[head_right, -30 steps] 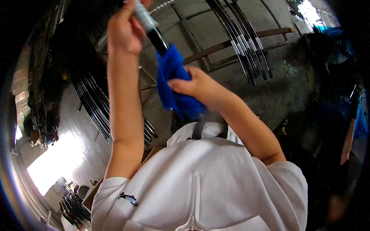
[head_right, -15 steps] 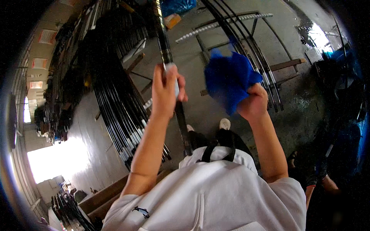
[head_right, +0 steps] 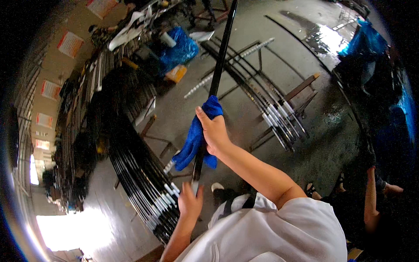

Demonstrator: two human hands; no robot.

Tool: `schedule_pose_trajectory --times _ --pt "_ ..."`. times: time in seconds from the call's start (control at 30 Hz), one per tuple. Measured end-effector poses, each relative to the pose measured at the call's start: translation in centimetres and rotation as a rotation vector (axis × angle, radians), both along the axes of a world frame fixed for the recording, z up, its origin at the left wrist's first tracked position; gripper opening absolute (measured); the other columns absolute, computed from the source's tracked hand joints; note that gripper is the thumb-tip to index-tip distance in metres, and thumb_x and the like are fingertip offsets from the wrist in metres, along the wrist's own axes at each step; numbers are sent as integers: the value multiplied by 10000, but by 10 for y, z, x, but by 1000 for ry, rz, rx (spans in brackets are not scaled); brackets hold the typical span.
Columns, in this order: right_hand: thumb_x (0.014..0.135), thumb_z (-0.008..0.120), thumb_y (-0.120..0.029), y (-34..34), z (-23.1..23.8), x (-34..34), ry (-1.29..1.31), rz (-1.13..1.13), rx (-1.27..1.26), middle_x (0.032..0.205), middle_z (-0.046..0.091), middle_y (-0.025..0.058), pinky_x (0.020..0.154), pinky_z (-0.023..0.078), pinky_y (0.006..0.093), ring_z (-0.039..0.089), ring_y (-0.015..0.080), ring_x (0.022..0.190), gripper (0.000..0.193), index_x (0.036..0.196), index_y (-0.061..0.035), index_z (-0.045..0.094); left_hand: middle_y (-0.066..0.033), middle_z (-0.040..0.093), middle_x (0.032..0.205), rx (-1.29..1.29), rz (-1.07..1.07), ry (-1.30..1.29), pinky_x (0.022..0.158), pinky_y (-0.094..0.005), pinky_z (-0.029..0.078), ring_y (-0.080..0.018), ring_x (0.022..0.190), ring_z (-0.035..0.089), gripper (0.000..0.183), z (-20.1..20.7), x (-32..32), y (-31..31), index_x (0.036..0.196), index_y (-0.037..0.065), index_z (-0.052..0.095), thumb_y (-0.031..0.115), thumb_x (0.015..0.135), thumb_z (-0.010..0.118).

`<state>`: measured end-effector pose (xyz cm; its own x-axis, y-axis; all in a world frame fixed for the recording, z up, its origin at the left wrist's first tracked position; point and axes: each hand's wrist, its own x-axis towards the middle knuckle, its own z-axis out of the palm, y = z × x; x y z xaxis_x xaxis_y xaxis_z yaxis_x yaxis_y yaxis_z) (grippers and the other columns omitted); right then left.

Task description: The person wipes long black rods with a blue cloth by hand. After cleaning several rods, the person gathers them into a bundle, wraps a black strap around the group to secure it, and then carries the bundle across the room.

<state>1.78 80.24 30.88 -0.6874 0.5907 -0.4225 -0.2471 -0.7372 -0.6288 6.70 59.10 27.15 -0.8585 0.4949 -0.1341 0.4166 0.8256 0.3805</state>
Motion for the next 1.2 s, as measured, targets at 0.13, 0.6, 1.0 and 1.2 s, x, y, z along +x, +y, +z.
schedule_pose_trajectory --times 0.13,0.6,1.0,1.2 --pt "850 623 -310 62 17 -25 -38 -81 55 670 481 11 461 354 320 425 119 538 271 790 -78 497 -182 561 651 -90 73 -1 516 -472 444 -394 594 569 393 -69 46 -135 802 32 501 408 794 617" --pt "847 552 -446 265 131 -90 573 93 100 615 563 31 451 443 279 515 159 483 353 753 -107 585 -179 578 874 -284 466 -445 713 -413 431 -340 825 557 361 -94 129 -257 958 20 543 294 755 662" --pt "828 592 -402 59 95 -82 390 318 173 495 410 -30 385 380 260 392 125 364 316 667 -145 503 -77 533 609 55 404 -529 552 -305 404 -129 568 455 227 -111 41 -163 835 13 601 233 802 644" --pt "793 680 -140 -89 -5 -24 192 359 236 702 542 -4 563 431 234 499 76 608 157 852 -52 564 -138 583 682 640 414 -291 613 -329 438 -195 655 572 186 -45 -41 -11 873 64 593 204 773 664"
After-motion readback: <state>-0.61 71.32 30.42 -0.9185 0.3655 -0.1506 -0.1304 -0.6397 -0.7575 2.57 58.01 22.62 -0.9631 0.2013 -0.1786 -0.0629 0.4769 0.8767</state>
